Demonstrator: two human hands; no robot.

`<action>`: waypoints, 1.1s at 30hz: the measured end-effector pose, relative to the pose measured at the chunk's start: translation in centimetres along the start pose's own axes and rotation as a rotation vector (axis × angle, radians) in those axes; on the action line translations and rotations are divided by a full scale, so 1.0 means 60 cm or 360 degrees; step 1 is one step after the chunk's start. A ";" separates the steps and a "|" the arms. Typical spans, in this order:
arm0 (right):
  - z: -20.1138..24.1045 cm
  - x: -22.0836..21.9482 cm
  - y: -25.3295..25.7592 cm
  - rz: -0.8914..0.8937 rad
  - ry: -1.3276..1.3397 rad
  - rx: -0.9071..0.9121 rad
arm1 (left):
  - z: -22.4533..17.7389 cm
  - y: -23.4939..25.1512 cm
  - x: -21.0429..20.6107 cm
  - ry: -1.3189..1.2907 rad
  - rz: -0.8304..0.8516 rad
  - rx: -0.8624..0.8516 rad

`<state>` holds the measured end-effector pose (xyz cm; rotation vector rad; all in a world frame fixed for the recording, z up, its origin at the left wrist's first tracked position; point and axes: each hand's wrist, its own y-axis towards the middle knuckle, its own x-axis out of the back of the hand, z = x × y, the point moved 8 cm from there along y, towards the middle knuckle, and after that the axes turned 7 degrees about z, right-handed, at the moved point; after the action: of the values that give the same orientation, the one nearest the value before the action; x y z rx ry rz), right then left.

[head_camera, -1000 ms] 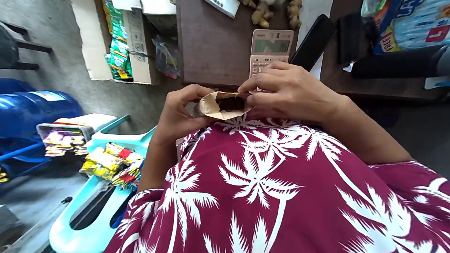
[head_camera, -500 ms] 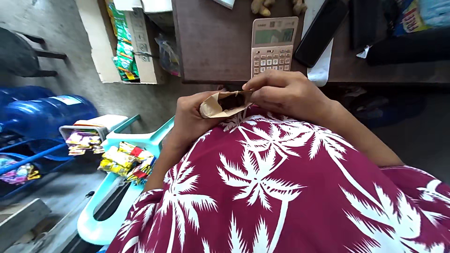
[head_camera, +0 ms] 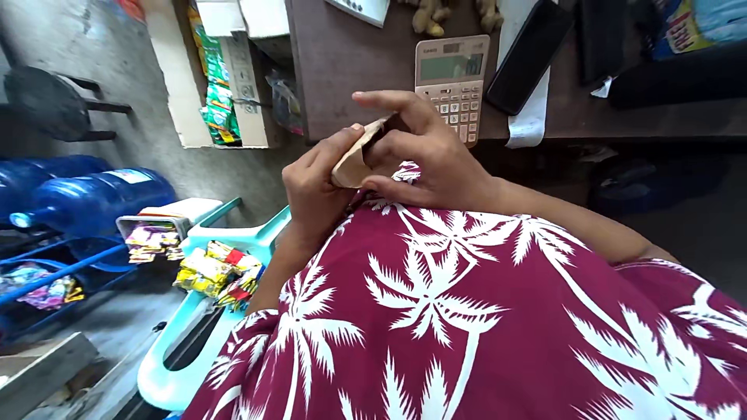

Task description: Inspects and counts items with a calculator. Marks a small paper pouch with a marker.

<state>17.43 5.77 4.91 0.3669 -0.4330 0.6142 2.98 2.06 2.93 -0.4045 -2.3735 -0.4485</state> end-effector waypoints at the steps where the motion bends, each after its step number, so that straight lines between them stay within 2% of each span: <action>1: 0.000 -0.001 0.002 -0.0027 0.0055 -0.0006 | -0.001 0.001 0.001 0.0042 -0.0018 -0.0003; 8: -0.017 -0.003 0.005 -0.0020 0.0136 -0.0285 | 0.003 -0.006 -0.007 0.0249 -0.0031 -0.0056; 10: -0.011 -0.007 0.008 -0.0002 0.0151 -0.0287 | 0.014 -0.007 -0.011 0.0296 -0.0038 -0.0044; 12: -0.004 -0.011 0.015 0.0035 0.0177 -0.0257 | 0.030 0.010 -0.009 0.0286 -0.0166 0.0020; 15: 0.012 0.008 0.026 0.0042 0.0125 -0.0079 | 0.041 0.023 -0.003 0.0022 -0.0224 0.0082; 19: 0.014 0.044 0.031 -0.0016 0.0046 0.0063 | 0.052 0.013 0.000 -0.0421 -0.0167 0.0053; 24: 0.021 0.037 0.018 0.0264 -0.0336 0.0199 | 0.057 0.005 -0.003 -0.0754 -0.0168 -0.0023; 27: 0.033 0.038 0.007 0.0259 -0.0426 0.0282 | 0.054 0.004 0.000 -0.0803 -0.0162 -0.0040; 30: 0.038 0.036 0.001 0.0251 -0.0259 0.0288 | 0.051 -0.004 -0.003 -0.0843 -0.0134 -0.0014; 33: 0.024 0.032 0.000 0.0165 0.0153 0.0190 | 0.056 -0.030 -0.014 -0.0912 0.0005 0.0135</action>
<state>18.41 6.04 7.05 0.4285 -0.3255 0.7575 0.95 1.73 -0.37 -0.5544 -2.9305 -0.2480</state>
